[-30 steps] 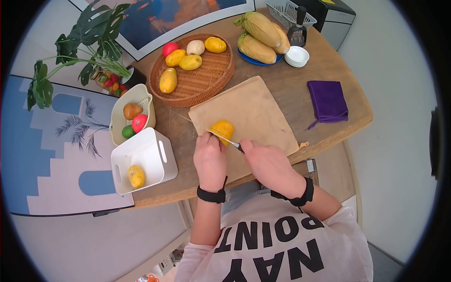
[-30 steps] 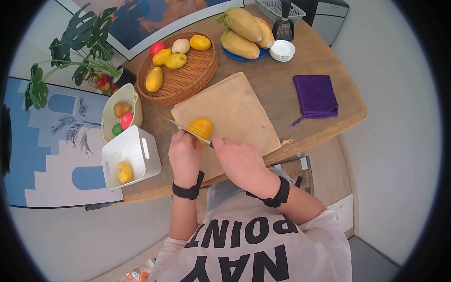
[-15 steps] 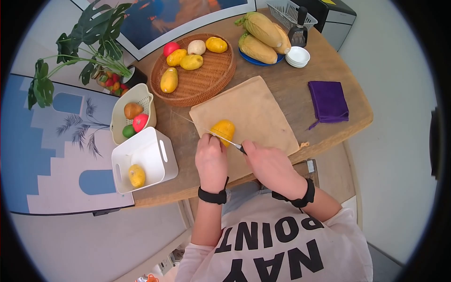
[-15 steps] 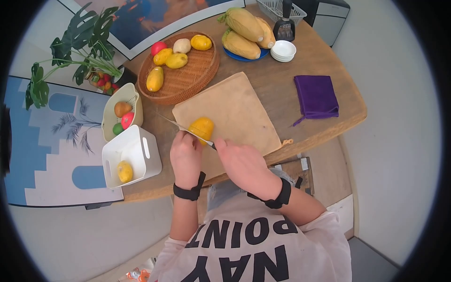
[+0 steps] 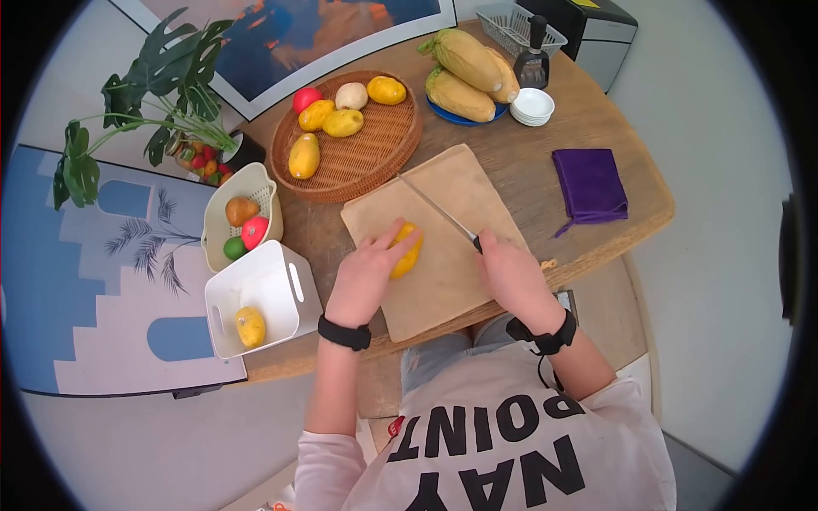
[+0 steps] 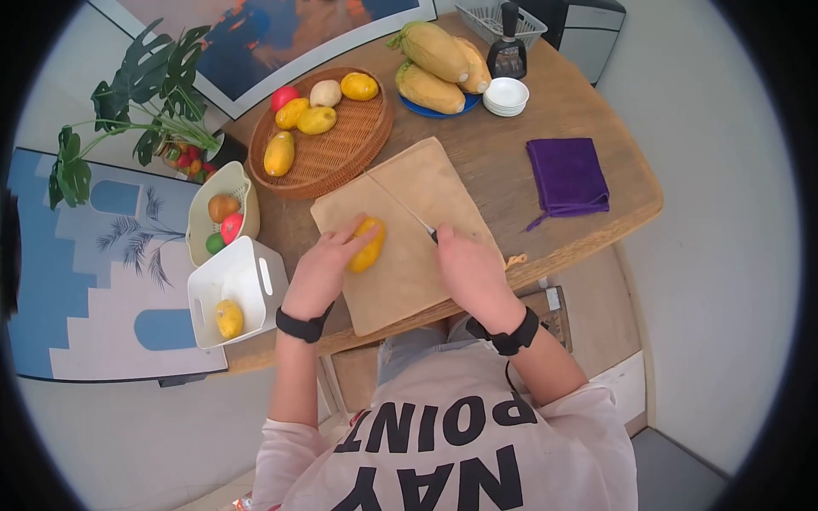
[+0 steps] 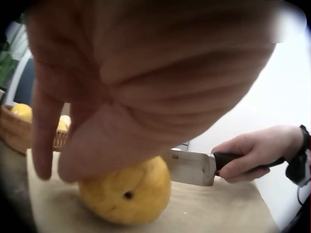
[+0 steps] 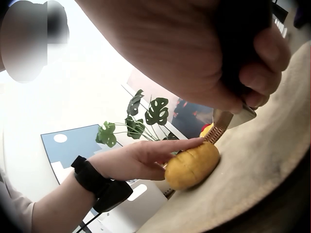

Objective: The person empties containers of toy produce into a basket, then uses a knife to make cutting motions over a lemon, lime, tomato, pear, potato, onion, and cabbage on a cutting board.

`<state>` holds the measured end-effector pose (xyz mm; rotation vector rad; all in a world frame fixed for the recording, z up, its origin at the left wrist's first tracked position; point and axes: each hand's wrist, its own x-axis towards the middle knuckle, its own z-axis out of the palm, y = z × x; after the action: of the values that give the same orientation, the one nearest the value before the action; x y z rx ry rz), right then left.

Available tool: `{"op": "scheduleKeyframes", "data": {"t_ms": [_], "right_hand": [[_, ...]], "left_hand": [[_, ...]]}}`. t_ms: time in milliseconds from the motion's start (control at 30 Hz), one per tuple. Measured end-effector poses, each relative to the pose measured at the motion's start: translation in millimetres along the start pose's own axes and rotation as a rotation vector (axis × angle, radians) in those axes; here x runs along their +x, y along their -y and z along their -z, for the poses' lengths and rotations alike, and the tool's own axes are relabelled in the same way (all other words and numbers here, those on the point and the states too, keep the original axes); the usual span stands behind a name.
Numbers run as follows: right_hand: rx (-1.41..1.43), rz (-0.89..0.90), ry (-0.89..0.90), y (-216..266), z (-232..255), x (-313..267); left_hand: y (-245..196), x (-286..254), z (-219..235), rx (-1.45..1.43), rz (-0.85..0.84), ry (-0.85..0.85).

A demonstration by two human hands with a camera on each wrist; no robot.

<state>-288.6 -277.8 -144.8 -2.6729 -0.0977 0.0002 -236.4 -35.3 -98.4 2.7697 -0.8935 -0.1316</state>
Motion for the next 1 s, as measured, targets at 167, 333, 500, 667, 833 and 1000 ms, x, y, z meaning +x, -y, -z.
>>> {"op": "scheduleKeyframes", "data": {"t_ms": [167,333,500,667,833,1000], "right_hand": [[0.053,-0.013,-0.012,-8.4,-11.4,-1.9],[0.064,-0.015,0.026,-10.2,-9.4,2.7],[0.078,-0.002,-0.016,-11.4,-0.7,-1.1],[0.094,-0.008,0.063,10.5,14.5,-8.7],[0.114,0.044,0.03,22.1,25.8,-16.2],[0.123,0.047,0.062,24.8,15.5,-11.8]], "left_hand": [[-6.8,14.8,-6.3,0.013,0.145,-0.006],[-13.3,28.9,-41.5,-0.086,-0.036,-0.249],[-37.3,29.5,-30.5,-0.248,0.438,-0.068],[-29.9,25.1,-52.5,-0.2,0.143,-0.484],[-22.0,23.3,-53.7,-0.265,0.078,-0.508],[-20.0,28.8,-56.6,-0.304,0.093,-0.512]]}}
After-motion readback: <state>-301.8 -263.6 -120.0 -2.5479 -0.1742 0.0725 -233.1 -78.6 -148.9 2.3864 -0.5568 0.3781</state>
